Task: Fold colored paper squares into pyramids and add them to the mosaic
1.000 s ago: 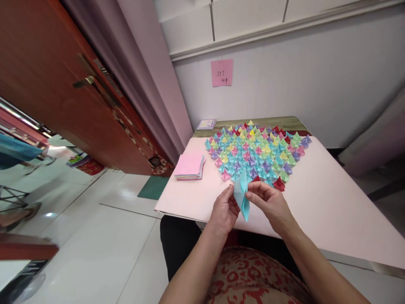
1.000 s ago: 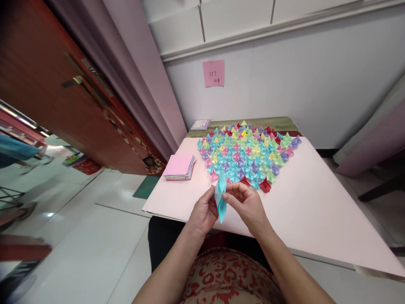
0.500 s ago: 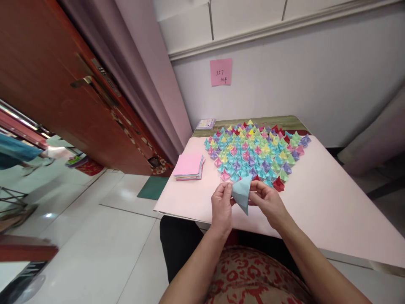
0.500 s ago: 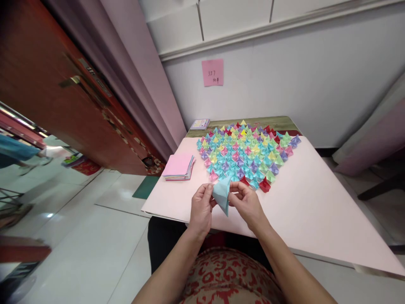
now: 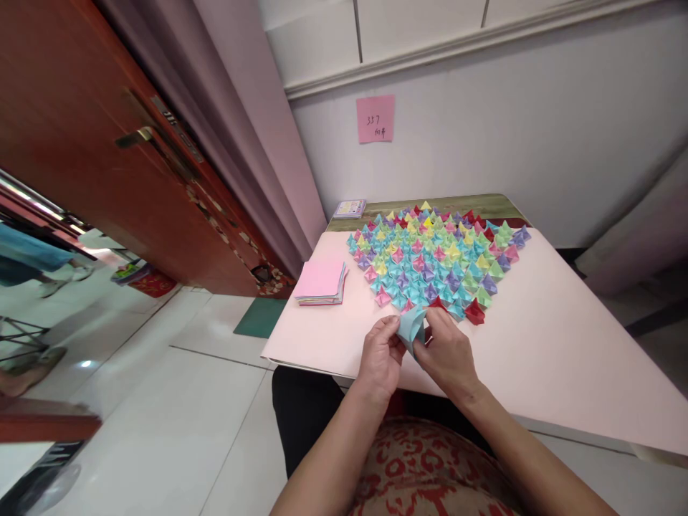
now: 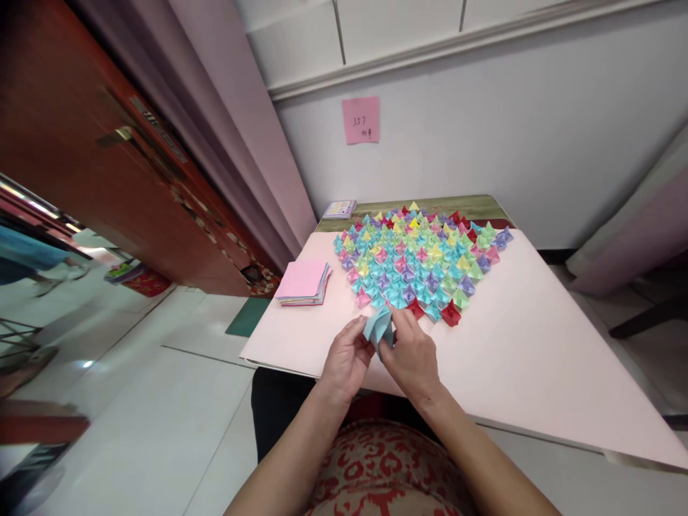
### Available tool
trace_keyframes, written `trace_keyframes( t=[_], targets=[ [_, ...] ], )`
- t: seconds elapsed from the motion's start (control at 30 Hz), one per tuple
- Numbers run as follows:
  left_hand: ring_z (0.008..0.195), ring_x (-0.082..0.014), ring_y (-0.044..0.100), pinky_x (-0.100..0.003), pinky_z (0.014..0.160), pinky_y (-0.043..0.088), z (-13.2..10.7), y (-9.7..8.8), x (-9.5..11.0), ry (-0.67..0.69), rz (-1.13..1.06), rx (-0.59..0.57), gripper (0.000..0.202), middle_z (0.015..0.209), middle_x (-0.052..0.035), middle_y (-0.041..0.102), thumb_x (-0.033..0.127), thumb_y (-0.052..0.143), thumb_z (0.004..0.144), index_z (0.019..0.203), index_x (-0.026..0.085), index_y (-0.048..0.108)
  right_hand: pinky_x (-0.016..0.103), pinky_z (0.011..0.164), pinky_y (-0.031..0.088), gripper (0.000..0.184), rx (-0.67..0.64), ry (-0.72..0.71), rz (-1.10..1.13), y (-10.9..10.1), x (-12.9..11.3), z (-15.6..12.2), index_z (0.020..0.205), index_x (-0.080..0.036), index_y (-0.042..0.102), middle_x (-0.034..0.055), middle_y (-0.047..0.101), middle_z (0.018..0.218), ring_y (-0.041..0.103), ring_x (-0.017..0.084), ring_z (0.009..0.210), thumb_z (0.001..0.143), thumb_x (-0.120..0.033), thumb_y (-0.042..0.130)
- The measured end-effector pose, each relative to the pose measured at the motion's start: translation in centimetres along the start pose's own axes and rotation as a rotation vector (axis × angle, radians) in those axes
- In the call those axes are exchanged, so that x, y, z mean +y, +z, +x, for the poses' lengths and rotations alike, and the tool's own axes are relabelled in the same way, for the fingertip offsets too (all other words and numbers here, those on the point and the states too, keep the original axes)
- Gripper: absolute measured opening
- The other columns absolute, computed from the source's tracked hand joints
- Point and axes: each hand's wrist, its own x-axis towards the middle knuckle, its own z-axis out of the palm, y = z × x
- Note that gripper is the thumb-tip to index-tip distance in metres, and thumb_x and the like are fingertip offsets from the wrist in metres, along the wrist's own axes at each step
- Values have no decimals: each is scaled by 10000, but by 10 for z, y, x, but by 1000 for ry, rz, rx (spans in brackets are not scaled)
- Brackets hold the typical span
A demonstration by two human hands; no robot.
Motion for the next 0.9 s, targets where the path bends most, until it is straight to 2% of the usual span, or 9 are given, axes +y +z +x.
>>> trace_keyframes(
  t=[0.1,0.2,0.33,0.4,0.57,0.73,0.9],
  targets=[
    [673,-112,625,-222,695,481,2,-4,2,-48,-1,-23,164,708,2,667,141,773,635,758,146,665,312,650,491,229,23,-38,8,2,-1,-1,1026,-218,616,86,660,961,623,207,742,805,-232,558],
    [750,-142,661,-249,747,507,3,-5,3,-71,-52,-33,136,773,-26,705,127,739,653,768,149,670,304,625,520,278,-6,12,171,-1,-2,1,1094,-232,618,72,669,1025,604,164,646,820,-264,578],
    [745,-145,661,-257,739,524,2,-2,3,-104,-138,18,99,791,-46,718,220,722,734,786,146,684,297,587,537,300,-54,96,284,-4,-2,3,1110,-242,639,56,679,1039,605,142,604,818,-289,593],
    [719,-136,650,-247,719,521,2,0,2,-109,-143,39,129,774,-47,714,254,733,749,787,140,686,305,600,536,309,-61,108,275,-4,-2,3,1108,-237,647,53,683,1034,607,144,604,806,-286,605],
    [589,-81,565,-200,598,465,-1,1,2,-55,-124,31,106,661,17,646,134,756,666,697,137,654,305,617,518,326,-50,121,266,-3,-3,2,1108,-222,646,52,687,1021,613,148,613,786,-265,619],
    [606,-85,562,-220,646,477,-4,1,2,-58,-157,9,97,642,24,621,123,731,665,655,136,635,308,622,500,246,-39,101,236,-3,-5,3,1041,-228,644,50,678,990,607,155,621,803,-275,606],
    [698,-115,616,-234,686,485,-3,2,-1,-45,-136,33,130,744,-8,681,159,776,669,750,132,679,324,647,489,329,-32,87,148,-2,-4,3,1108,-220,635,61,677,1033,616,167,645,783,-235,584]
  ],
)
